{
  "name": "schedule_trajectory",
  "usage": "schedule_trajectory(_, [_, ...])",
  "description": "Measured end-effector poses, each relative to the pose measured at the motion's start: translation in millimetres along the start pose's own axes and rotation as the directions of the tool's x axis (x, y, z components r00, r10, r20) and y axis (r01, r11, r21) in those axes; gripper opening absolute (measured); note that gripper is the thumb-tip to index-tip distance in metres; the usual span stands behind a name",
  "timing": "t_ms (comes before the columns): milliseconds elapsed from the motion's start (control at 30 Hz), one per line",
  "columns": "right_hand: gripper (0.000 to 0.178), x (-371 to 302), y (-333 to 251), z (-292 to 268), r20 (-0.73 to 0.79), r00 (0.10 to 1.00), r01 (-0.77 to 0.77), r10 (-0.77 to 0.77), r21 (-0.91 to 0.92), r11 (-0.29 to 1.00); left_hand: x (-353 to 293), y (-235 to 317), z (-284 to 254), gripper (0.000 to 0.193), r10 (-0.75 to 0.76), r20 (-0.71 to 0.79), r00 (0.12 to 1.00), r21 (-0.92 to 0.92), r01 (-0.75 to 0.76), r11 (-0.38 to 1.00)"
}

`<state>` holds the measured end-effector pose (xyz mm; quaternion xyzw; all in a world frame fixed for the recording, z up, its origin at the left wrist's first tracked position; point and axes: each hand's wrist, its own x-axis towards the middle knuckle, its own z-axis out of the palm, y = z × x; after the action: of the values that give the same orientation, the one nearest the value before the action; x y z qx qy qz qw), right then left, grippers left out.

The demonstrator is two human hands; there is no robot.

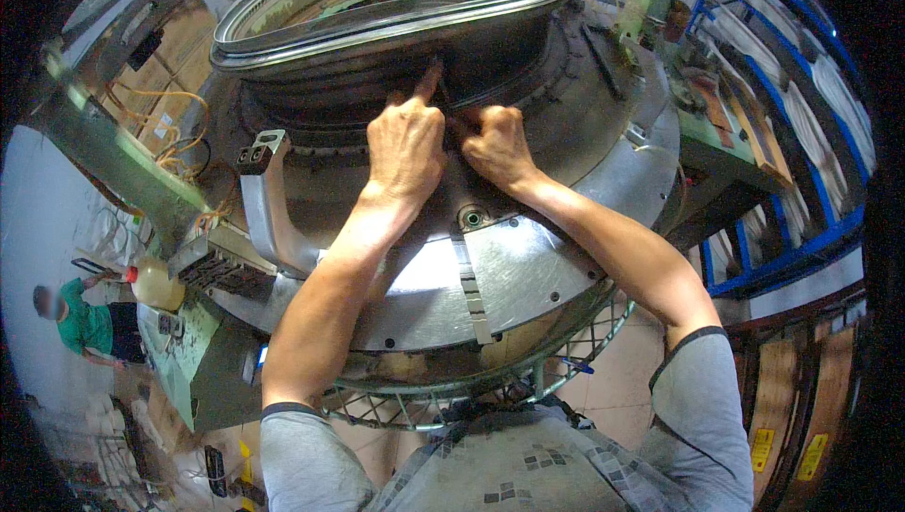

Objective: The person repeatedly inserts small metal clips into slots on a large circular metal assembly. They retrieve clips from a nearby wooden tray and continue placing them around the rim of the assembly.

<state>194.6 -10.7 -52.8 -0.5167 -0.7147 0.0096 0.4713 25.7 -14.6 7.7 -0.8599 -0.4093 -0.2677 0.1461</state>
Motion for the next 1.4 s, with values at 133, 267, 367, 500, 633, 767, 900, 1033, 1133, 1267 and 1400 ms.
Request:
schedule_trajectory(133, [0.017, 28.1, 7.8, 21.1, -0.136, 0.99, -0.049, 0.044, -0.028, 0.998, 4.6, -7.8, 0.7, 0.025, -0.025, -0.074, 0.997, 0.021, 0.027, 0.999])
schedule_trajectory(267, [0.02, 43.7, 9.9, 31.7, -0.266, 0.958, -0.104, 0.105, 0.019, 0.994, 4.0, -10.1, 5.5, 0.003, -0.044, -0.054, 0.998, 0.056, 0.047, 0.997])
schedule_trajectory(367, [0.023, 49.3, 12.6, 24.9, -0.24, 0.97, -0.067, 0.032, -0.14, 0.988, 2.3, -12.9, 8.3, 0.002, -0.057, -0.034, 0.998, 0.072, 0.06, 0.996])
schedule_trajectory(500, [0.029, 58.5, 16.0, 9.6, -0.186, 0.975, 0.037, -0.122, -0.404, 0.914, 3.1, -17.2, 8.4, 0.076, -0.049, -0.013, 0.999, 0.098, 0.05, 0.994])
schedule_trajectory(633, [0.033, 61.9, 15.4, -0.5, -0.121, 0.96, 0.171, -0.254, -0.465, 0.869, 5.3, -14.9, 7.0, 0.097, -0.111, 0.028, 0.993, 0.089, 0.108, 0.99])
schedule_trajectory(767, [0.033, 70.4, 13.3, -5.3, -0.142, 0.949, 0.174, -0.281, -0.508, 0.844, 5.1, -15.5, 4.9, 0.099, -0.095, 0.009, 0.995, 0.047, 0.095, 0.994])
schedule_trajectory(900, [0.035, 76.6, 8.7, -4.7, -0.243, 0.934, 0.126, -0.263, -0.465, 0.876, 3.0, -18.7, 6.1, 0.093, -0.063, -0.025, 0.998, 0.016, 0.064, 0.998])
schedule_trajectory(1033, [0.037, 71.5, 4.0, 0.1, -0.207, 0.96, 0.062, -0.19, -0.505, 0.861, 2.3, -22.2, 8.1, 0.092, -0.056, -0.024, 0.998, 0.029, 0.057, 0.998])
schedule_trajectory(1133, [0.037, 62.9, 7.1, 3.0, -0.127, 0.973, 0.105, -0.195, -0.507, 0.855, 0.6, -25.3, 8.9, 0.098, -0.088, -0.012, 0.996, 0.06, 0.089, 0.994])
schedule_trajectory(1267, [0.034, 48.2, 9.8, -6.6, 0.109, 0.993, 0.043, 0.035, -0.635, 0.771, -3.0, -31.3, 7.0, 0.007, -0.008, -0.074, 0.997, 0.025, 0.01, 1.0])
schedule_trajectory(1400, [0.028, 16.5, -24.1, -59.6, 0.027, 1.0, 0.01, 0.0, -0.383, 0.924, -10.9, -30.8, -0.2, 0.012, 0.06, -0.043, 0.997, -0.079, -0.063, 0.995])
